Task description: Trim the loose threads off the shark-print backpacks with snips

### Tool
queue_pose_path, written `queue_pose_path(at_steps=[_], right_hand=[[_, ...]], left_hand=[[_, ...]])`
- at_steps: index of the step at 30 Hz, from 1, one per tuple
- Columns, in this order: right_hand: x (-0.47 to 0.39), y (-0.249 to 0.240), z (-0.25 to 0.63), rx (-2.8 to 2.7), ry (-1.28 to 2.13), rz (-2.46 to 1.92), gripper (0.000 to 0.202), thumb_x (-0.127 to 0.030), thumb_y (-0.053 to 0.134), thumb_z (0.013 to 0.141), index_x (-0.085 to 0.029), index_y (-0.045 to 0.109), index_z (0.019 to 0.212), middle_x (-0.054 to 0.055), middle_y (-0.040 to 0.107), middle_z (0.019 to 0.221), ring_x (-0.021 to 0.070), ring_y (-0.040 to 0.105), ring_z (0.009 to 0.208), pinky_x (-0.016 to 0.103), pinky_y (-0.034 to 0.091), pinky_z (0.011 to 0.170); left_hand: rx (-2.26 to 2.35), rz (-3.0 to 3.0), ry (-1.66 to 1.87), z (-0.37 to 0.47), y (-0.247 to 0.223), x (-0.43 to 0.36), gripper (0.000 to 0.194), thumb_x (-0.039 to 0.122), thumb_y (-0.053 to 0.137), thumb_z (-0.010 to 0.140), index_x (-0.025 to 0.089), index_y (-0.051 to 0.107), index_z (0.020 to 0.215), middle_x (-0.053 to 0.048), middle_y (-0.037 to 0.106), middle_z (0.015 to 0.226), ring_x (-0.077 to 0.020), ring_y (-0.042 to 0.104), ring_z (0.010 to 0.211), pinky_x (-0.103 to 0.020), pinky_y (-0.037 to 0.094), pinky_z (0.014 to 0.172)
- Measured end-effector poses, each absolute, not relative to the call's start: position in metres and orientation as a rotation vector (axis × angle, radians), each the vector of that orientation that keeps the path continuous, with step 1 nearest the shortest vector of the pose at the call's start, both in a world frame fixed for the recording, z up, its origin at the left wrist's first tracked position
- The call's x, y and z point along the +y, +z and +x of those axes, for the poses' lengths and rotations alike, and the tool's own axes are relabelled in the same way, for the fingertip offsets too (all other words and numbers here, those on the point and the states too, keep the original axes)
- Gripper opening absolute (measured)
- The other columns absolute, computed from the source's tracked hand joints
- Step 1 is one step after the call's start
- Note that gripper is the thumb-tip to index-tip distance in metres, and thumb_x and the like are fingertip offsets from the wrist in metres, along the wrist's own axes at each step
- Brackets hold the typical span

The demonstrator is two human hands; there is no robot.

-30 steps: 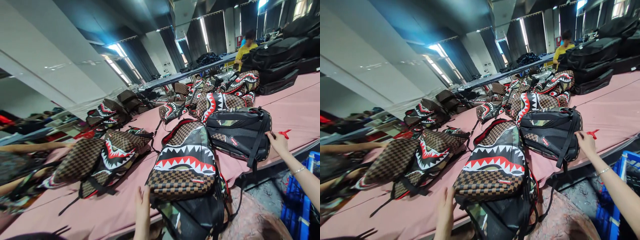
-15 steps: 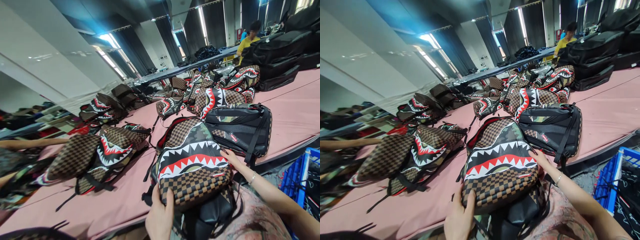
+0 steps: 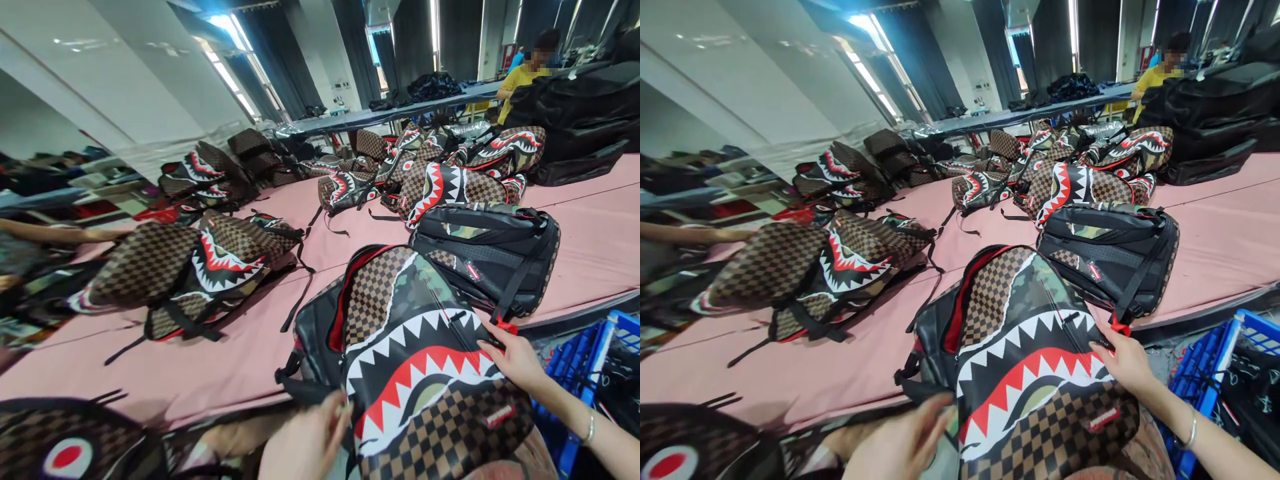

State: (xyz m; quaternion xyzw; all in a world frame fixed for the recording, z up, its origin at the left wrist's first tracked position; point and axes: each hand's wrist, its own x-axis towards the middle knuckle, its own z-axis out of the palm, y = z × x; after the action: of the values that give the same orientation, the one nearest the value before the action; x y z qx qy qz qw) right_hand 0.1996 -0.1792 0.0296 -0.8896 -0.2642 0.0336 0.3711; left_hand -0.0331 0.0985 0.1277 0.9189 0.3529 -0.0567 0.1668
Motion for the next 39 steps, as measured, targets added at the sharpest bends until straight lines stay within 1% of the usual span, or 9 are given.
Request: queue_pose_path(at_steps=[2, 4, 6, 8, 11, 16, 22, 27, 39], right_hand=[[-0.187, 0.010, 0.190, -0.655, 0.112, -2.357, 0.049, -0.048, 0.047, 0.080, -0.018, 0.059, 0.117, 0.004, 0.069, 0.066, 0.0174, 0.060, 0.048, 0.026, 0.047, 0.050], [-0.190, 0.000, 0.186, -0.659, 0.141, -2.385, 0.050, -0.049, 0.044, 0.081, -0.017, 0.058, 0.118, 0.003, 0.068, 0.062, 0.0162, 0.058, 0.045, 0.025, 0.046, 0.049], [-0.190, 0.002, 0.187, -0.699, 0.155, -2.375, 0.049, -0.049, 0.046, 0.081, -0.019, 0.058, 0.118, 0.005, 0.070, 0.072, 0.0182, 0.062, 0.054, 0.027, 0.047, 0.055], [-0.189, 0.010, 0.193, -0.728, 0.146, -2.357, 0.043, -0.047, 0.049, 0.080, -0.022, 0.060, 0.113, 0.006, 0.070, 0.087, 0.0214, 0.065, 0.069, 0.029, 0.048, 0.063], [-0.184, 0.025, 0.211, -0.689, 0.065, -2.337, 0.031, -0.043, 0.048, 0.082, -0.023, 0.063, 0.100, 0.005, 0.069, 0.094, 0.0228, 0.064, 0.081, 0.033, 0.048, 0.072], [-0.153, 0.037, 0.250, -0.666, -0.102, -2.272, 0.026, -0.032, 0.040, 0.087, -0.020, 0.049, 0.108, 0.006, 0.063, 0.098, 0.0197, 0.061, 0.088, 0.032, 0.046, 0.076], [-0.099, 0.033, 0.286, -0.816, -0.238, -2.384, 0.015, -0.020, 0.046, 0.086, -0.017, 0.053, 0.099, 0.006, 0.063, 0.087, 0.0175, 0.059, 0.083, 0.027, 0.042, 0.074], [-0.083, 0.029, 0.297, -0.861, -0.265, -2.483, 0.017, -0.023, 0.045, 0.087, -0.016, 0.057, 0.097, 0.008, 0.061, 0.077, 0.0200, 0.057, 0.075, 0.027, 0.038, 0.067], [-0.070, 0.025, 0.310, -0.976, -0.299, -2.555, 0.019, -0.028, 0.045, 0.089, -0.017, 0.058, 0.098, 0.007, 0.060, 0.075, 0.0176, 0.054, 0.071, 0.024, 0.032, 0.062]], left_hand=[[0.752, 2.593, -0.072, 0.011, 0.131, 0.117, 0.026, 0.040, 0.046, 0.075, 0.029, 0.067, 0.085, -0.001, 0.070, 0.083, -0.0229, 0.065, 0.078, -0.030, 0.046, 0.069], [0.517, 2.485, 0.007, 0.067, 0.129, 0.126, 0.028, 0.040, 0.043, 0.079, 0.025, 0.066, 0.084, 0.000, 0.069, 0.082, -0.0182, 0.064, 0.074, -0.026, 0.047, 0.070], [0.429, 2.413, 0.135, 0.122, 0.120, 0.123, 0.026, 0.034, 0.044, 0.080, 0.022, 0.065, 0.091, -0.001, 0.069, 0.081, -0.0161, 0.064, 0.073, -0.025, 0.048, 0.071], [0.415, 2.418, 0.278, 0.169, 0.108, 0.114, 0.025, 0.025, 0.045, 0.081, 0.018, 0.063, 0.097, -0.003, 0.068, 0.093, -0.0150, 0.064, 0.080, -0.025, 0.048, 0.072], [0.421, 2.465, 0.323, 0.210, 0.091, 0.103, 0.026, 0.020, 0.043, 0.082, 0.017, 0.062, 0.101, -0.004, 0.068, 0.090, -0.0152, 0.063, 0.080, -0.027, 0.049, 0.071], [0.392, 2.572, 0.354, 0.228, 0.075, 0.094, 0.022, 0.025, 0.049, 0.082, 0.020, 0.064, 0.097, -0.005, 0.066, 0.097, -0.0173, 0.059, 0.090, -0.028, 0.044, 0.079], [0.359, 2.723, 0.344, 0.238, 0.063, 0.086, 0.021, 0.030, 0.048, 0.084, 0.022, 0.063, 0.096, -0.005, 0.062, 0.098, -0.0169, 0.056, 0.091, -0.026, 0.040, 0.076], [0.310, 2.820, 0.309, 0.247, 0.057, 0.082, 0.024, 0.031, 0.042, 0.086, 0.021, 0.063, 0.092, -0.006, 0.059, 0.094, -0.0172, 0.056, 0.084, -0.026, 0.038, 0.068], [0.265, 2.883, 0.381, 0.255, 0.046, 0.082, 0.022, 0.025, 0.039, 0.085, 0.020, 0.060, 0.091, -0.007, 0.057, 0.090, -0.0179, 0.054, 0.087, -0.026, 0.040, 0.069]])
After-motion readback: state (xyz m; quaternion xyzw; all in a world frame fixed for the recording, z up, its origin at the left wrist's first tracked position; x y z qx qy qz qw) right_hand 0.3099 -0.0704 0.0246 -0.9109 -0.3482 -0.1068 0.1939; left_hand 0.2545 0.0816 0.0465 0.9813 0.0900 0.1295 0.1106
